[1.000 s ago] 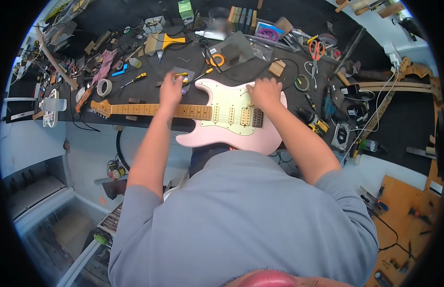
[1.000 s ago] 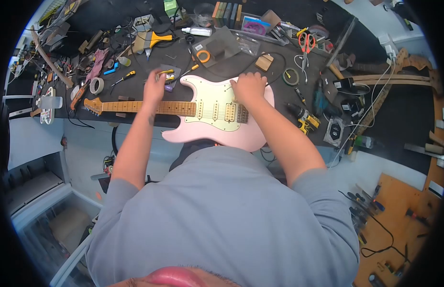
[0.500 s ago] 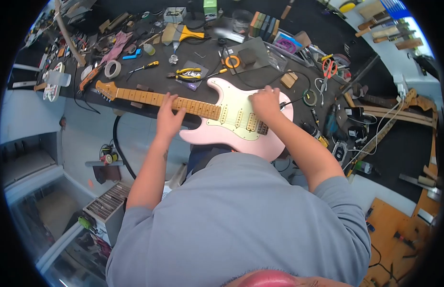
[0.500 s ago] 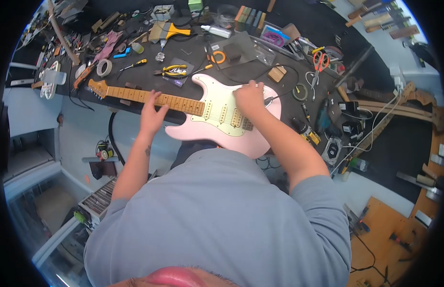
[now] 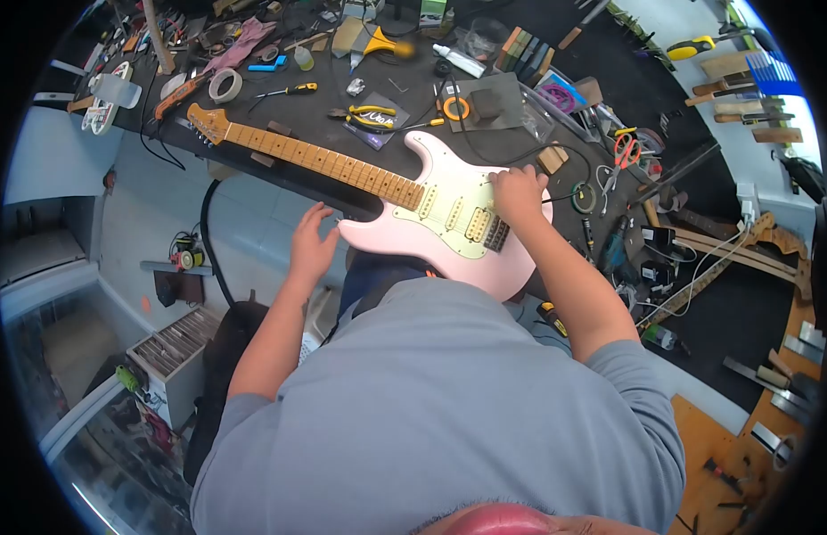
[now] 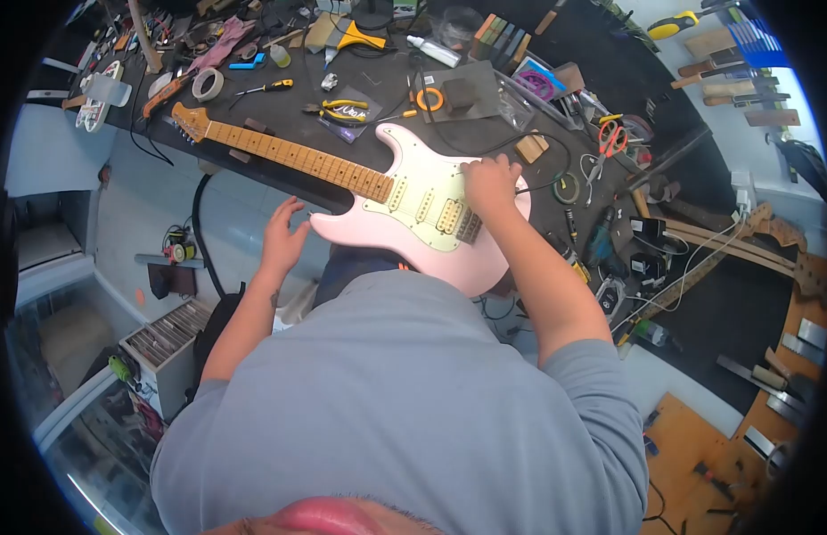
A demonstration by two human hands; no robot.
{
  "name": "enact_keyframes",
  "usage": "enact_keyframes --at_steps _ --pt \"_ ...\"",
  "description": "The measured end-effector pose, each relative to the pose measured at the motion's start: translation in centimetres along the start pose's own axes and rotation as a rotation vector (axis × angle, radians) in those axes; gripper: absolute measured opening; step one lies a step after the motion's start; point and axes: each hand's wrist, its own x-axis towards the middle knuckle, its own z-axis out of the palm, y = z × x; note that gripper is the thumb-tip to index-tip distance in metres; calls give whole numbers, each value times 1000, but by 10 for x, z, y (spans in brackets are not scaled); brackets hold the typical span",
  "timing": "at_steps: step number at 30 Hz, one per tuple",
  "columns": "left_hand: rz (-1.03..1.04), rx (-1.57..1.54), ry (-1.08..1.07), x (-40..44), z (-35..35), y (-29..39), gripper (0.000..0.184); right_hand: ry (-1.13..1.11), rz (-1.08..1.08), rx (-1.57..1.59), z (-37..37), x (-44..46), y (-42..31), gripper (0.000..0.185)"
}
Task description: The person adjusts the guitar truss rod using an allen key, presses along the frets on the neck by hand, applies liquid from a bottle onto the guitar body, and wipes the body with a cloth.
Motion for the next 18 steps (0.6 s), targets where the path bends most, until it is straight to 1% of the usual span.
enact_keyframes --at_steps 2,4,5,6,7,8,11,14,15,16,18 --pt "38 7 16 -2 4 -8 37 17 -66 -22 3 -2 -8 23" --pt "-123 -80 -82 -5 6 -9 31 79 -139 -24 14 1 -21 23" --pt "-201 -125 -128 -5 7 -9 28 63 -127 -34 15 1 -17 23" --pt "-189 -98 -148 -5 12 -25 25 50 -118 -42 6 1 -17 23" --pt "-180 -64 -175 -10 21 -56 23 31 -107 -44 1 -1 -19 23" --pt "-174 -29 -204 -15 22 -78 21 90 -80 -27 3 -2 -12 23" --pt "-296 274 -319 -38 14 -96 26 58 4 48 0 -4 1 25" --pt "-525 326 -490 -88 20 -151 35 148 -23 57 18 -5 -19 31" --pt "-467 364 -523 -110 24 -170 37 187 -30 62 21 -2 -26 35" --pt "-408 403 -551 -134 29 -189 41 188 -58 48 20 -2 -23 33" --pt "-285 385 -749 -169 35 -233 40 199 -6 10 17 -6 -9 32"
